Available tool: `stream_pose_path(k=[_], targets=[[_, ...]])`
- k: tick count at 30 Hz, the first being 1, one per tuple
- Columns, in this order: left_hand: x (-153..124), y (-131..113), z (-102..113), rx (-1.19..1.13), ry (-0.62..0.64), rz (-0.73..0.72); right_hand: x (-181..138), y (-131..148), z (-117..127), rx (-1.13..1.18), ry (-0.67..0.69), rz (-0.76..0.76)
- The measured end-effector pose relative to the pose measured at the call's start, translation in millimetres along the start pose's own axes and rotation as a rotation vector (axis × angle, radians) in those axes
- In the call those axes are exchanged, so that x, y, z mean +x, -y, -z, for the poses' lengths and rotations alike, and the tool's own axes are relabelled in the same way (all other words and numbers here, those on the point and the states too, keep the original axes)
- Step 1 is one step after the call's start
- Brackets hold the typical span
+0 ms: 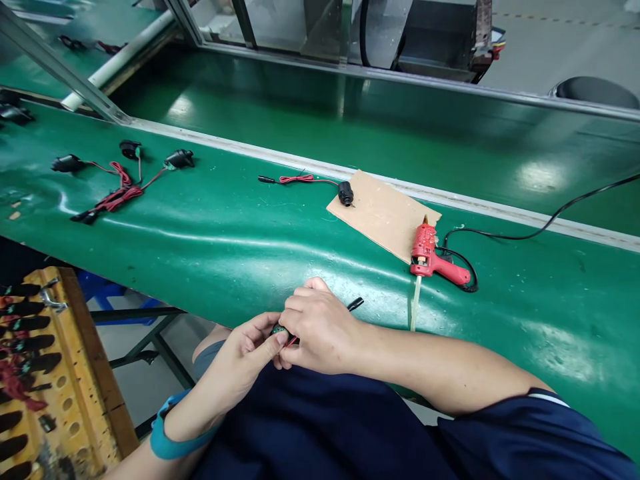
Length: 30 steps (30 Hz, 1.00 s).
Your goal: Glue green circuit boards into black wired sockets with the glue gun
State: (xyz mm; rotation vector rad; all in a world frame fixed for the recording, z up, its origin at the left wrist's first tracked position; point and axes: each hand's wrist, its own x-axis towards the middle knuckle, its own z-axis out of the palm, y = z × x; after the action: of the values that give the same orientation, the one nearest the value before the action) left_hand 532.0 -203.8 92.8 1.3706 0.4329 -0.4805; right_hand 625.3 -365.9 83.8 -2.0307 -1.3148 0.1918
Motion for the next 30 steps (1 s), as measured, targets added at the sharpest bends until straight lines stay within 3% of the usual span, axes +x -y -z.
stream_pose_path(k=[9,16,19,24,30], targets=[[2,19,3,0.079,-0.057,-0.044,8,3,30,0.322,0.229,-0.134],[2,20,2,0.370,-0.061,-0.112,15,3,18,0.525,0.332,-0.104],[1,21,1,0.325,-0.023,-0.042,16,-1,21,0.540,0.267,-0.180],[-2,25,9,0.192,-0.030,0.032,18,-11,42,0.529,0.030,-0.393],[-4,29,20,0.073,0.030,0.009,17,-17,50,0.472,-0.172,-0.370]])
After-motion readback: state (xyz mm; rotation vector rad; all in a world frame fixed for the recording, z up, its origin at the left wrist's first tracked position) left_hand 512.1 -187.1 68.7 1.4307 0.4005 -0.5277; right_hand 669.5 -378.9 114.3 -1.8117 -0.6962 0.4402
